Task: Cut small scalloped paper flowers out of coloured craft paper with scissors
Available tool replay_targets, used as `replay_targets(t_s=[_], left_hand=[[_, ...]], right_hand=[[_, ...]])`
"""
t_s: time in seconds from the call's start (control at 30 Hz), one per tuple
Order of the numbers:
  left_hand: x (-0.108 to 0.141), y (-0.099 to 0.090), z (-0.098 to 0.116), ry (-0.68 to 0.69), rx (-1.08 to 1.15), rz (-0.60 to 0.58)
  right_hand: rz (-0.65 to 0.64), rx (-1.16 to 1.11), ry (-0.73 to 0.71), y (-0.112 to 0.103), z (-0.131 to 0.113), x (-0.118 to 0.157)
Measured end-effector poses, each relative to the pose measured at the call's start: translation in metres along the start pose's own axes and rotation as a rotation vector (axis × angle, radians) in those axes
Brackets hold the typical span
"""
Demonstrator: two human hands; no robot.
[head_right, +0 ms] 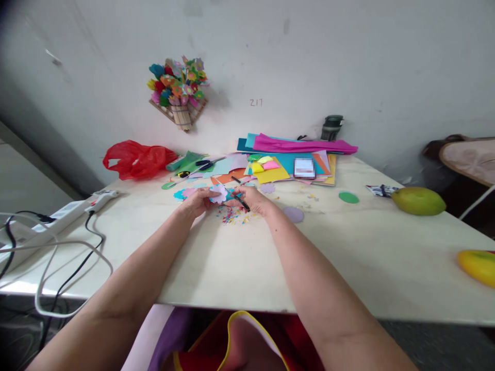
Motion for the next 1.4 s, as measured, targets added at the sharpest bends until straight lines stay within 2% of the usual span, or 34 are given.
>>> replay_targets(t_s=[0.27,0.43,0.63,0.77,0.93,1.2,1.4], left_hand=[[0.000,0.000,0.003,0.043,-0.072,-0.019],[0.005,0.005,0.003,0.041,-0.148,-0.075],[0.011,0.015,0.000,0.029,-0.269,-0.171],[0.013,0.020,-0.005,0.005,-0.349,-0.206],[0.014,0.022,-0.007,-0.027,-0.381,-0.201],[0.010,0.017,0.003,0.116,-0.295,-0.152],[0.008,0.017,0.004,0.149,-0.248,-0.117]], right_hand=[[0.088,-0.009,0.056,-0.003,-0.005,0.002],[0.163,-0.014,0.012,-0.009,-0.007,0.000],[0.188,-0.102,-0.042,-0.008,-0.013,0.002],[0.149,-0.144,-0.052,-0.002,-0.015,0.004],[0.132,-0.121,-0.073,0.001,-0.014,0.002],[0.204,-0.157,-0.031,-0.003,-0.013,0.001],[0.205,-0.165,-0.017,-0.001,-0.012,0.001]])
Point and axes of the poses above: each hand's wrist, its own x-axis away from the middle knuckle, its own y-axis out of the palm, z = x × y, the point moved 5 cm from there along -x, towards the middle knuckle, and after that the axes turned 10 degrees about z, right-handed, at the moved point
